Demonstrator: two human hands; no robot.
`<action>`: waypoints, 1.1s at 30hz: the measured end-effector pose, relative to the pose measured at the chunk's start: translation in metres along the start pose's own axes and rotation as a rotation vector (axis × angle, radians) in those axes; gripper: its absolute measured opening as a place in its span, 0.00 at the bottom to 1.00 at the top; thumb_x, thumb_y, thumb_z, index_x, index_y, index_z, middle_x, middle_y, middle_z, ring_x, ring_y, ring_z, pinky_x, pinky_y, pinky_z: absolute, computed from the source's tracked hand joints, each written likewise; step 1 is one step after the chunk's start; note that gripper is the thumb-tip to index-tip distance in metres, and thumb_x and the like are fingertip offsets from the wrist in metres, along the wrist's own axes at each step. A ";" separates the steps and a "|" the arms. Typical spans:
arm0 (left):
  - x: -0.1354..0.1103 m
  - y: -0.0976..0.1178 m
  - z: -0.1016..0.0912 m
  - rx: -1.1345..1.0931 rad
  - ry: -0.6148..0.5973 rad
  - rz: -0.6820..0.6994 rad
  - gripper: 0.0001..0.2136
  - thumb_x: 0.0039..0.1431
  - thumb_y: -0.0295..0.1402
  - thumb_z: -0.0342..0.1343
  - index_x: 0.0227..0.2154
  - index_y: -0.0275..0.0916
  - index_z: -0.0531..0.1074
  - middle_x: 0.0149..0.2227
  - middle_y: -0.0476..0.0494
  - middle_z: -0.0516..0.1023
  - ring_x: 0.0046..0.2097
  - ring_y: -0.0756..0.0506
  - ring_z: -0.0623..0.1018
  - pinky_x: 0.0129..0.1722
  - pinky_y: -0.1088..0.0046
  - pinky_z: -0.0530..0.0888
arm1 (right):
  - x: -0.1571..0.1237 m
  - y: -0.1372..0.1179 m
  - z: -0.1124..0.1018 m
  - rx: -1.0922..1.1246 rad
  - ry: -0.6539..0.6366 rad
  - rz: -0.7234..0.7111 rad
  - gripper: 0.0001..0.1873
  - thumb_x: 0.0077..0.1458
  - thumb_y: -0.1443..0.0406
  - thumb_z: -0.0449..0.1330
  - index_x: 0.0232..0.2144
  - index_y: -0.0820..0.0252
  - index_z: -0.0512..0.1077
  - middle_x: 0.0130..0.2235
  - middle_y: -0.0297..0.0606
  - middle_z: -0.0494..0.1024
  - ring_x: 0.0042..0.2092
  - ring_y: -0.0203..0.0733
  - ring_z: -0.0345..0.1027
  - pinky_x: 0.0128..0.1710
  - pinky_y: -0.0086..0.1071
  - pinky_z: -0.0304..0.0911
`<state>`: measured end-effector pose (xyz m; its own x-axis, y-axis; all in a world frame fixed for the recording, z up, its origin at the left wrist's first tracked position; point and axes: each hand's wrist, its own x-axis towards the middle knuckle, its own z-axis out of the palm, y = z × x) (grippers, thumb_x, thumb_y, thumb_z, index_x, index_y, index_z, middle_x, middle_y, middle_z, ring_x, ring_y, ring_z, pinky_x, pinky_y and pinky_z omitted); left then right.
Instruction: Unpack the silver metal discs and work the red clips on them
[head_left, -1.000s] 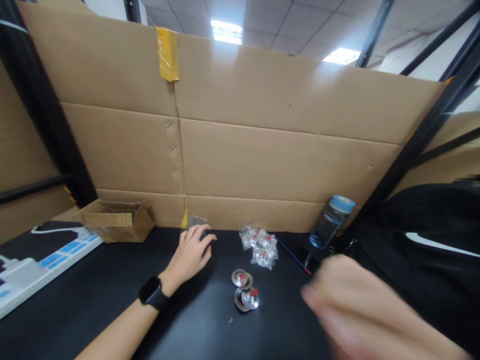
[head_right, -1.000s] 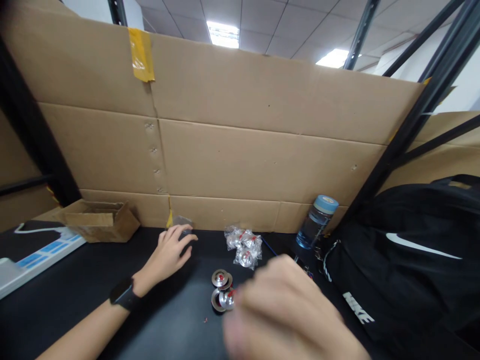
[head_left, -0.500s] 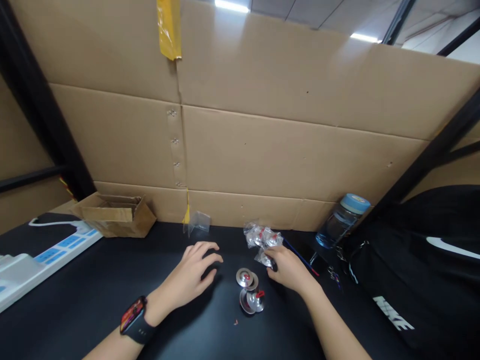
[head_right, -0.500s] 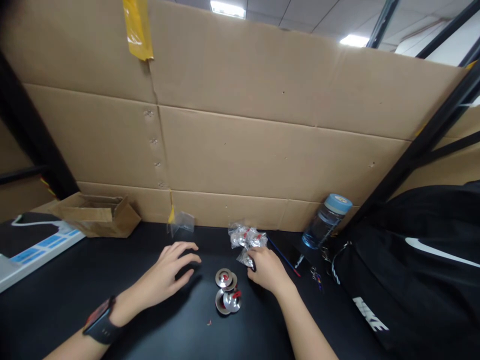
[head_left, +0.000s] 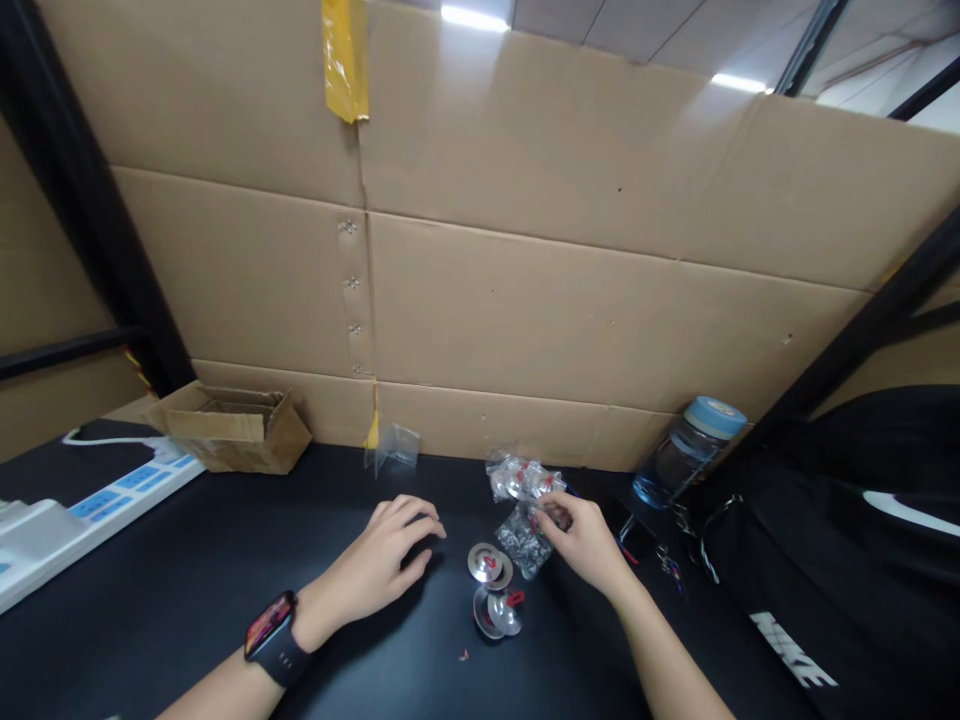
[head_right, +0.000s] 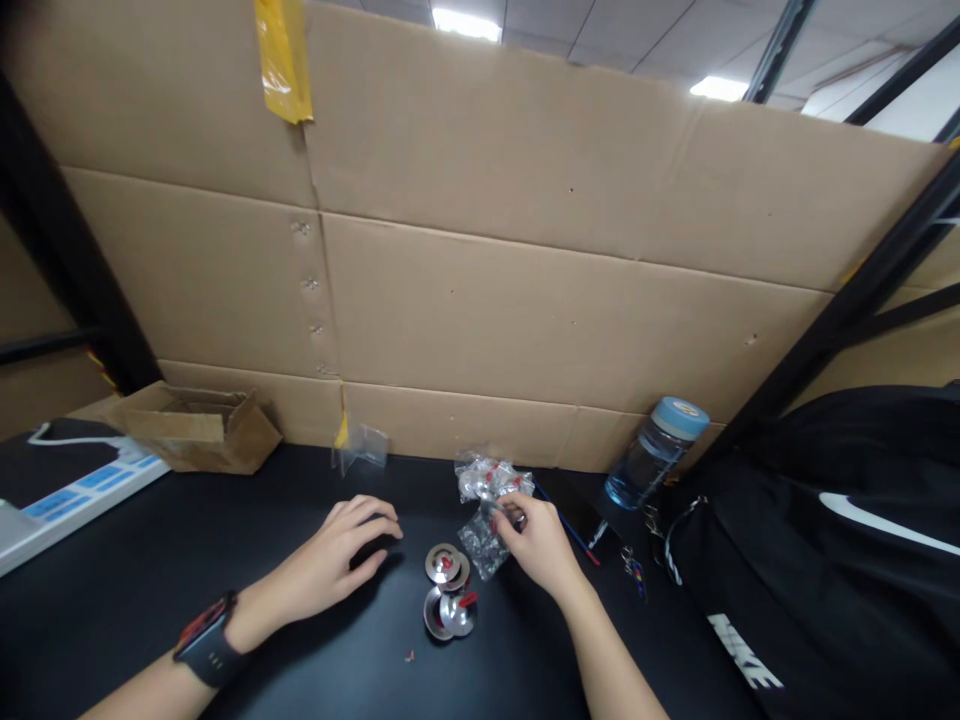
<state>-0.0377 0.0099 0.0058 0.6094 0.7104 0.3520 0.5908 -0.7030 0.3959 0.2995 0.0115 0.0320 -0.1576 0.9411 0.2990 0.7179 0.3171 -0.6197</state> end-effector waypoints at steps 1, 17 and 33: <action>0.000 0.002 0.000 -0.015 -0.004 -0.002 0.13 0.67 0.27 0.52 0.51 0.48 0.71 0.55 0.43 0.73 0.57 0.40 0.71 0.57 0.59 0.67 | -0.002 -0.006 -0.001 0.093 -0.004 -0.004 0.11 0.64 0.58 0.60 0.36 0.58 0.78 0.30 0.37 0.81 0.31 0.43 0.74 0.33 0.31 0.66; 0.004 0.032 0.022 -0.520 0.166 -0.088 0.27 0.72 0.39 0.54 0.68 0.52 0.53 0.70 0.38 0.60 0.66 0.40 0.69 0.66 0.57 0.68 | -0.015 -0.044 0.030 0.750 0.206 0.015 0.18 0.60 0.53 0.67 0.47 0.57 0.73 0.38 0.41 0.81 0.35 0.45 0.80 0.36 0.34 0.76; 0.013 -0.025 -0.006 0.145 0.338 -0.062 0.15 0.69 0.26 0.48 0.51 0.42 0.76 0.52 0.39 0.80 0.51 0.40 0.79 0.52 0.60 0.73 | -0.004 0.000 0.024 -0.124 0.058 -0.133 0.17 0.61 0.66 0.58 0.52 0.53 0.75 0.59 0.46 0.75 0.61 0.55 0.69 0.59 0.50 0.65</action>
<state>-0.0475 0.0370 0.0056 0.3752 0.7056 0.6012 0.7046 -0.6385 0.3096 0.2836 0.0108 0.0137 -0.2195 0.8825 0.4159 0.7721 0.4177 -0.4789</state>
